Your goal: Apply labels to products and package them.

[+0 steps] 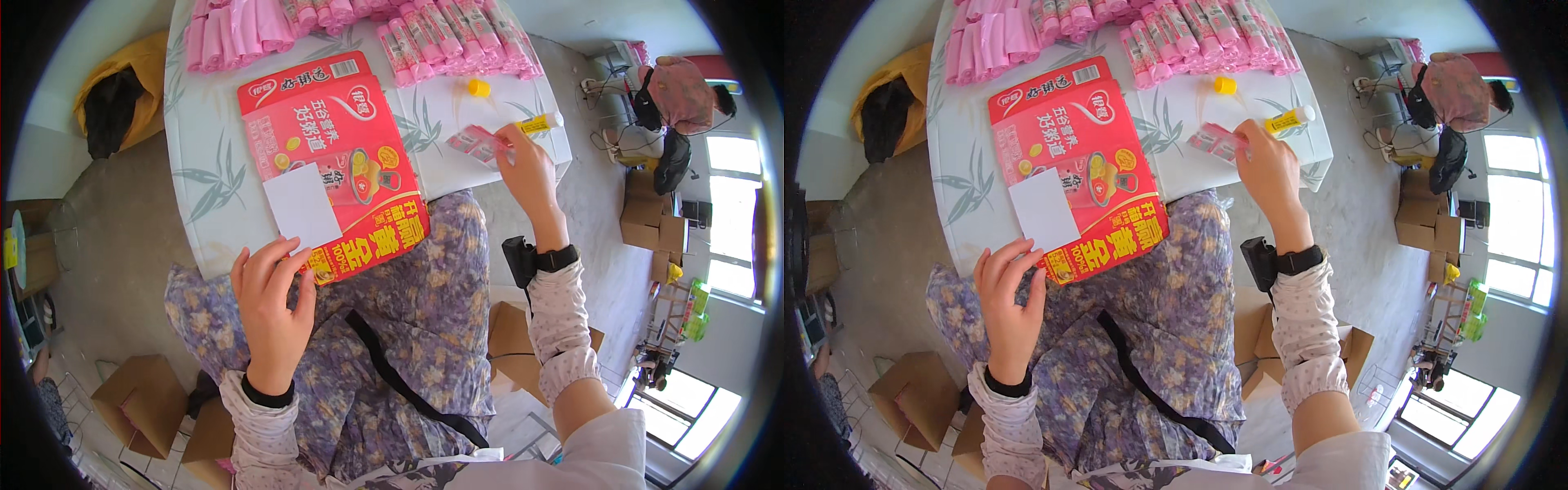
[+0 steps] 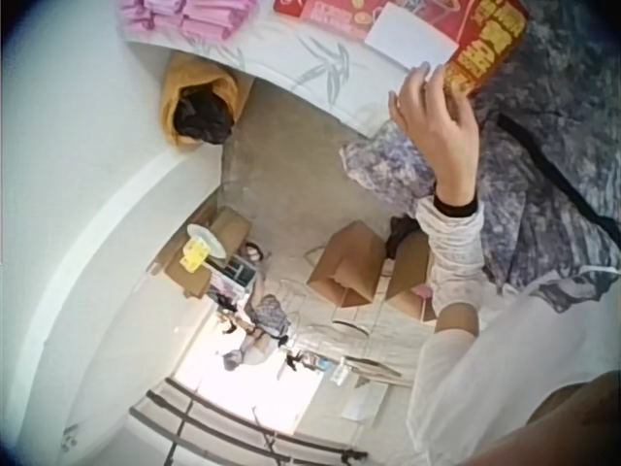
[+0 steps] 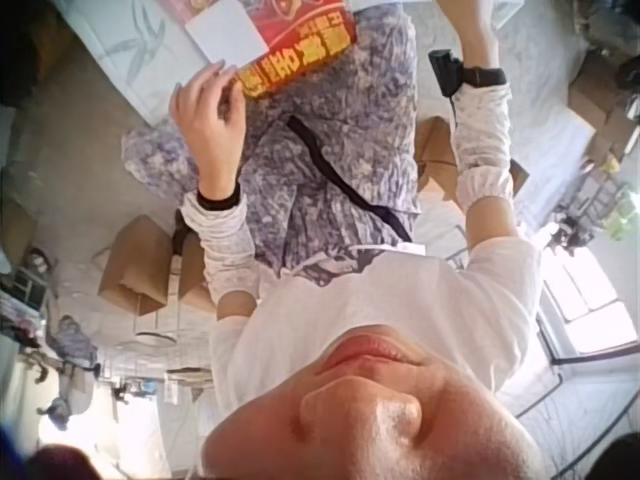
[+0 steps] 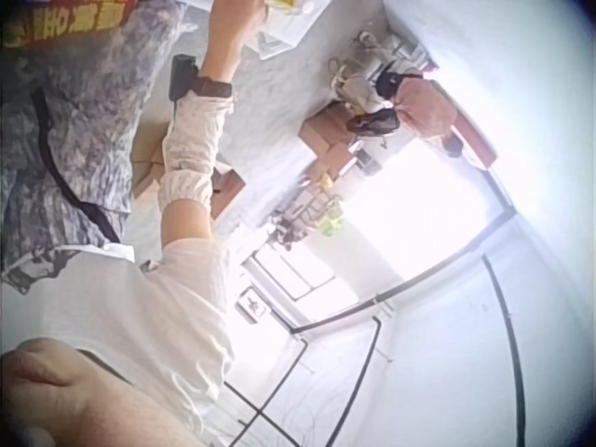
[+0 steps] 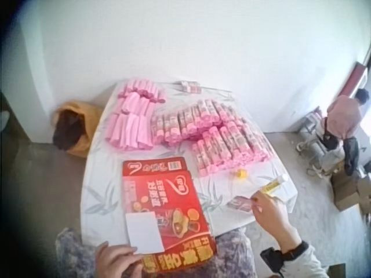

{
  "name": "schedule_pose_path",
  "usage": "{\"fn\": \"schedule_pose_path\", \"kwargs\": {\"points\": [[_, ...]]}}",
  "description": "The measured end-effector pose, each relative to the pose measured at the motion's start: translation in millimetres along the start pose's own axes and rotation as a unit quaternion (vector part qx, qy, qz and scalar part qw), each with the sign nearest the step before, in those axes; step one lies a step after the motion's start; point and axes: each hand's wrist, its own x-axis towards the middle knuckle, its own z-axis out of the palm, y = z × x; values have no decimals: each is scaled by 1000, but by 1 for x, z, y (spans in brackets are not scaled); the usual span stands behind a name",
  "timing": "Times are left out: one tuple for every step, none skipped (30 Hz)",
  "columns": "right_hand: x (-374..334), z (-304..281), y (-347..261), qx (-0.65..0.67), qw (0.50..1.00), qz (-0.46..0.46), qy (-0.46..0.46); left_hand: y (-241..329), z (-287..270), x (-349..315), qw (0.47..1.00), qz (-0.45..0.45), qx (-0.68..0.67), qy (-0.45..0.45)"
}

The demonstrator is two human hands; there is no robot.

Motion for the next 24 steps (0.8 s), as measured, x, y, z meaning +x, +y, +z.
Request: {"fn": "schedule_pose_path", "kwargs": {"points": [[-1,5,3,-41,999,-8,-26,1,0,-1,1000,-1,-2,-1],[-1,8,6,-39,999,-9,-26,2,-1,-1,1000,-3,-4,-3],[-1,11,8,-33,999,1,-31,2,-1,-1,1000,-4,-1,-2],[-1,13,11,-27,999,13,-36,1,-2,0,1000,-3,-1,-2],[0,17,17,-24,999,12,-35,0,-3,0,1000,-2,0,-1],[3,22,25,38,998,42,-4,-1,-5,0,1000,-2,3,0],[8,26,35,97,992,72,30,-4,-5,1,1000,-5,2,5],[15,32,44,100,992,71,31,-5,-6,2,1000,-8,1,9],[23,37,52,147,984,97,19,-5,-9,4,1000,-8,4,11],[26,45,60,195,973,121,4,-7,-11,7,1000,-15,0,15],[27,54,68,197,973,118,7,-8,-13,12,1000,-20,-3,23],[27,63,76,195,969,152,11,-9,-14,17,999,-19,-2,28],[30,72,78,201,962,184,10,-9,-17,21,999,-21,-5,33],[30,74,74,209,962,176,11,-10,-20,27,999,-22,-10,40],[22,75,72,118,986,87,76,-12,-22,33,999,-22,-2,48],[15,75,66,24,990,-1,142,-13,-22,39,998,-9,9,66],[12,71,51,33,989,-8,143,-15,-23,43,996,2,24,82],[10,58,29,16,987,-39,156,-21,-21,45,996,-2,32,87],[10,44,11,-4,983,-69,170,-26,-18,47,994,-40,-29,96],[10,34,-3,0,983,-73,171,-29,-15,49,988,-78,-90,103],[10,24,-16,72,992,-12,105,-30,-13,52,979,-102,-126,123],[13,17,-30,142,988,48,39,-36,-11,50,979,-102,-124,128],[16,15,-44,190,980,20,56,-44,-5,47,967,-144,-180,111],[21,12,-60,193,979,16,58,-50,-2,44,950,-185,-235,95]]}}
